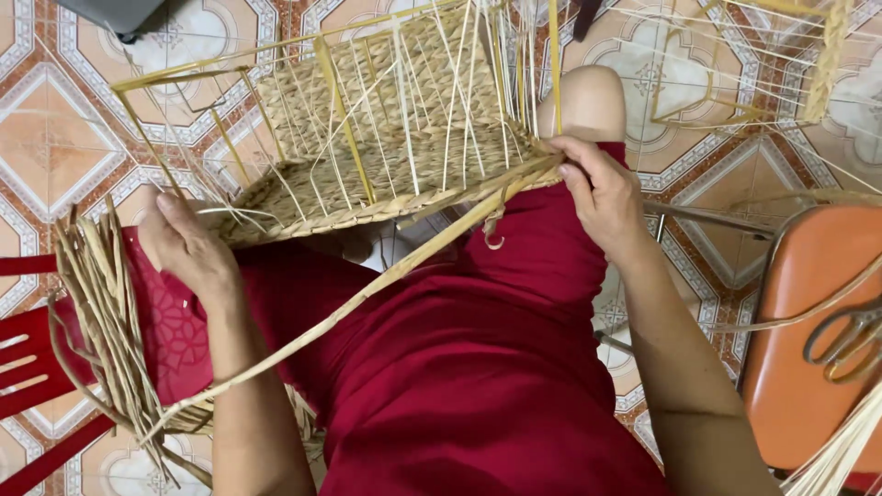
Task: The recorder is weaving a basket using thin straw or bamboo strips around a wooden frame.
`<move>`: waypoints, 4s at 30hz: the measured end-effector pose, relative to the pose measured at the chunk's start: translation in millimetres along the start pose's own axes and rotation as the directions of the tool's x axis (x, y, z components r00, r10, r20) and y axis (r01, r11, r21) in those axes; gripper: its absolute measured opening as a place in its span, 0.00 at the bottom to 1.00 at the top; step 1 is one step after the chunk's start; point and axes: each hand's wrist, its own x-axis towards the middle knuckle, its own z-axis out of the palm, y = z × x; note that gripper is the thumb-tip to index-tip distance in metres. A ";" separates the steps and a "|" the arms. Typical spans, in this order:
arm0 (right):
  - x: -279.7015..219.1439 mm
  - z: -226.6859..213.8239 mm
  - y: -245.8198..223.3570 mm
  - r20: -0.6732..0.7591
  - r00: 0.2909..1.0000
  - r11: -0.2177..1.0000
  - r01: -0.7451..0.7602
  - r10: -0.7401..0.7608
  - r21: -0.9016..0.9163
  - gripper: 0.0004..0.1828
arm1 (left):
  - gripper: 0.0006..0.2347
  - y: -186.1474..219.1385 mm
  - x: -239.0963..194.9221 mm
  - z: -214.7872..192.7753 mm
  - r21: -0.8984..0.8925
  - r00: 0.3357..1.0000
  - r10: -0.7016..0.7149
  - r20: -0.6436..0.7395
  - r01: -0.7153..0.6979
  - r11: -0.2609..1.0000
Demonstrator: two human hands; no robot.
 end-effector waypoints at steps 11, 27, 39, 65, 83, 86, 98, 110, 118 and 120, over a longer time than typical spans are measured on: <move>2.7 6.2 16.2 -0.023 0.989 0.986 0.144 -0.146 -0.083 0.10 | 0.10 228.7 -39.7 138.3 0.041 0.734 0.409 0.543 -0.510 0.859; 0.9 13.0 28.7 -0.061 0.986 0.988 0.157 -0.156 0.003 0.08 | 0.17 208.8 -123.3 216.0 0.004 0.570 0.230 0.789 -0.379 0.925; -8.4 12.8 51.9 -0.009 0.997 0.848 -0.059 0.075 0.526 0.09 | 0.12 188.2 -97.6 179.8 0.181 0.449 -0.365 0.815 0.401 0.898; -17.3 15.5 37.1 -0.084 0.991 0.781 -0.027 0.102 0.624 0.11 | 0.11 308.9 -40.8 174.5 -0.112 0.597 0.199 0.777 -0.180 0.977; -10.3 13.6 26.0 -0.077 0.963 0.964 0.252 -0.258 -0.084 0.16 | 0.12 272.4 -71.0 215.6 -0.111 0.521 0.085 0.849 0.018 0.994; -12.7 9.6 28.0 -0.094 0.964 0.967 0.244 -0.250 -0.066 0.15 | 0.12 226.2 -82.5 252.0 -0.071 0.692 0.155 0.705 -0.149 0.986; -16.6 9.1 36.6 -0.163 0.973 0.972 0.189 -0.165 0.141 0.12 | 0.06 213.1 -78.5 281.5 0.274 0.675 -0.140 0.724 -0.095 0.957; -21.6 18.9 52.3 -0.132 0.990 0.874 0.103 -0.045 0.476 0.16 | 0.07 214.9 -80.8 288.9 0.352 0.733 -0.090 0.675 -0.213 0.911; -20.8 22.3 61.1 -0.122 0.992 0.818 0.064 0.008 0.571 0.22 | 0.06 211.6 -79.8 293.5 0.294 0.729 -0.064 0.682 -0.193 0.936; -20.4 21.4 57.1 -0.109 0.993 0.813 0.019 0.055 0.581 0.25 | 0.08 216.0 -78.4 295.8 0.381 0.656 -0.228 0.720 -0.099 0.919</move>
